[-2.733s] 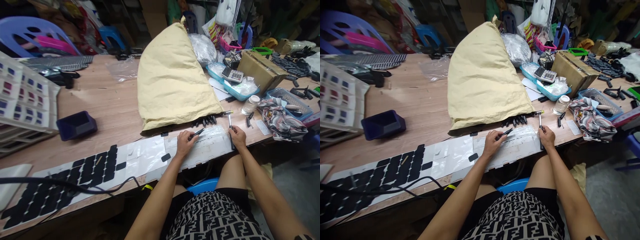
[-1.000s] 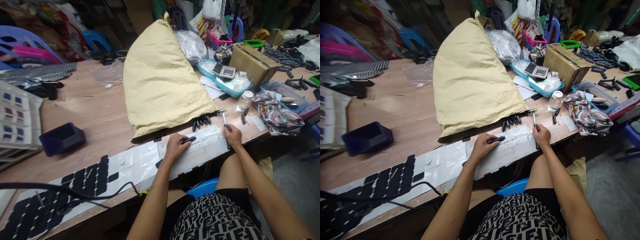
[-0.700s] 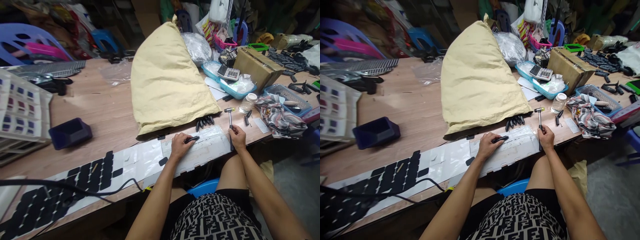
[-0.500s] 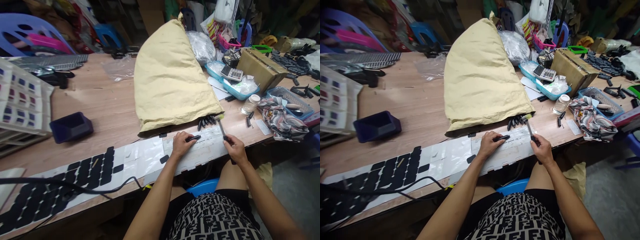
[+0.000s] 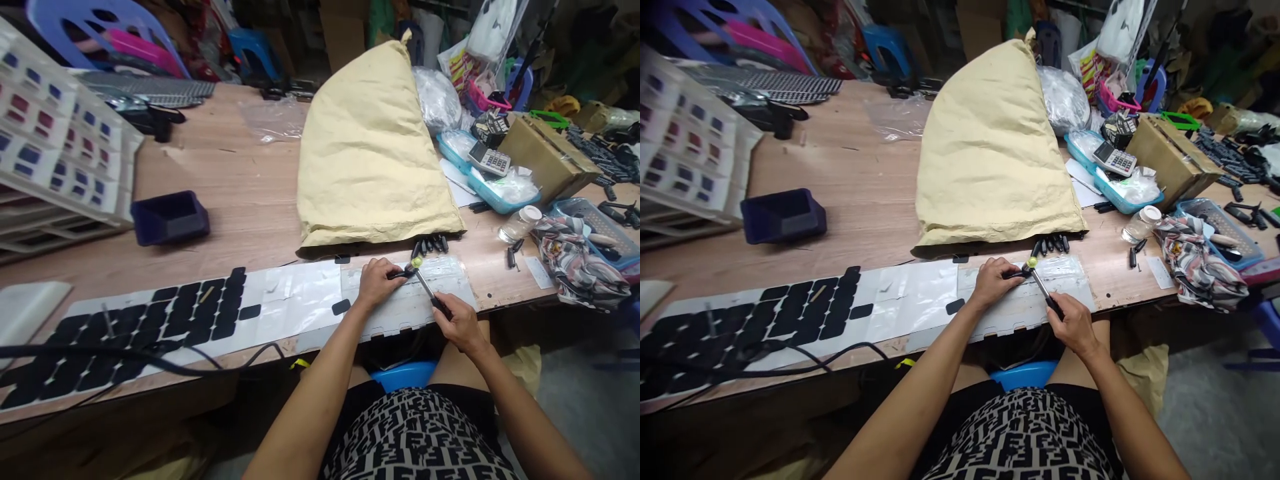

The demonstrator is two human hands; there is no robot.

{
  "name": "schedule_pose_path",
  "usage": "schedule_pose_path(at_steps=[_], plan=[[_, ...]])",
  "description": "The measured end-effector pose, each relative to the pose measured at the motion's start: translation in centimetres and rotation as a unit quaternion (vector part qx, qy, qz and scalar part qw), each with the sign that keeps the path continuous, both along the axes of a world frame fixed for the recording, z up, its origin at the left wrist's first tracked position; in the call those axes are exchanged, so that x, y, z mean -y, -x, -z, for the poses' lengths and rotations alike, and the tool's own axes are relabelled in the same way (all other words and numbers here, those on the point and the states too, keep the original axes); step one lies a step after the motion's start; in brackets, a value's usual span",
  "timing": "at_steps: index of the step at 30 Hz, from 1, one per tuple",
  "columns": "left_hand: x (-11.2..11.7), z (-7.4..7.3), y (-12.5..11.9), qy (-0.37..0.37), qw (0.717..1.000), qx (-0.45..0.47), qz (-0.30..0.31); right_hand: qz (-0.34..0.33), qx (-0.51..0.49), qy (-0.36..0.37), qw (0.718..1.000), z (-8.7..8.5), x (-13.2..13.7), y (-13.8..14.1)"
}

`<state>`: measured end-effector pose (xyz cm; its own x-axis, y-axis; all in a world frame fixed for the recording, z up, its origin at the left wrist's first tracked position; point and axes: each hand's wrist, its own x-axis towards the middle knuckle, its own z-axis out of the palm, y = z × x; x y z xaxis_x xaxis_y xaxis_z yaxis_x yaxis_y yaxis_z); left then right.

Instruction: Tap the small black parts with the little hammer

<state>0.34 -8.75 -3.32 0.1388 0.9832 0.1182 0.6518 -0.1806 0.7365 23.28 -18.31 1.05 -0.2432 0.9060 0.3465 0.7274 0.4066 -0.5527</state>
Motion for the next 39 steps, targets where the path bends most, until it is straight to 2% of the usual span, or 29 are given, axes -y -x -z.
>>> schedule_pose_path(at_steps=[5,10,13,16,20,22,24,27,29,31,33,35,37,39], plan=[[-0.1,0.0,-0.1,0.0,1.0,-0.002,-0.003,-0.013,-0.007,0.014,1.0,-0.2,-0.1,0.7],[-0.2,-0.2,-0.2,0.007,1.0,-0.007,-0.005,-0.007,-0.018,0.067,0.998,-0.5,-0.5,1.0],[-0.2,-0.4,-0.1,0.013,1.0,-0.005,0.004,0.044,-0.053,0.079,0.995,-0.2,-1.8,-0.4],[-0.1,-0.3,-0.1,0.006,1.0,-0.003,0.003,0.131,-0.101,0.076,0.983,0.6,-4.0,-2.7],[-0.4,0.0,-0.1,-0.005,1.0,-0.004,0.004,0.248,-0.231,0.078,0.938,2.1,-6.7,-5.1],[-0.5,-0.2,-0.1,-0.013,1.0,-0.002,0.006,0.276,-0.278,0.083,0.916,2.7,-7.4,-5.6],[-0.1,-0.8,-0.2,-0.026,1.0,0.008,0.004,0.28,-0.283,0.096,0.913,3.0,-7.8,-5.6],[2.9,-2.0,-0.1,-0.035,0.997,0.063,0.016,0.269,-0.257,0.113,0.921,3.0,-7.7,-5.5],[6.8,-2.6,0.0,-0.004,0.992,0.111,0.062,0.264,-0.246,0.116,0.926,3.0,-7.6,-5.3],[11.4,-2.4,0.0,0.06,0.98,0.136,0.13,0.264,-0.237,0.115,0.928,3.0,-7.5,-5.2],[15.6,-1.3,-0.2,0.126,0.968,0.129,0.172,0.265,-0.226,0.113,0.931,3.0,-7.5,-5.1],[18.2,0.7,-0.6,0.196,0.961,0.117,0.157,0.265,-0.215,0.109,0.933,3.0,-7.5,-5.0],[18.9,3.2,-1.2,0.256,0.957,0.099,0.097,0.267,-0.208,0.108,0.935,3.0,-7.4,-5.0],[18.2,5.4,-1.6,0.3,0.952,0.052,0.023,0.269,-0.208,0.108,0.934,2.9,-7.3,-5.0]])
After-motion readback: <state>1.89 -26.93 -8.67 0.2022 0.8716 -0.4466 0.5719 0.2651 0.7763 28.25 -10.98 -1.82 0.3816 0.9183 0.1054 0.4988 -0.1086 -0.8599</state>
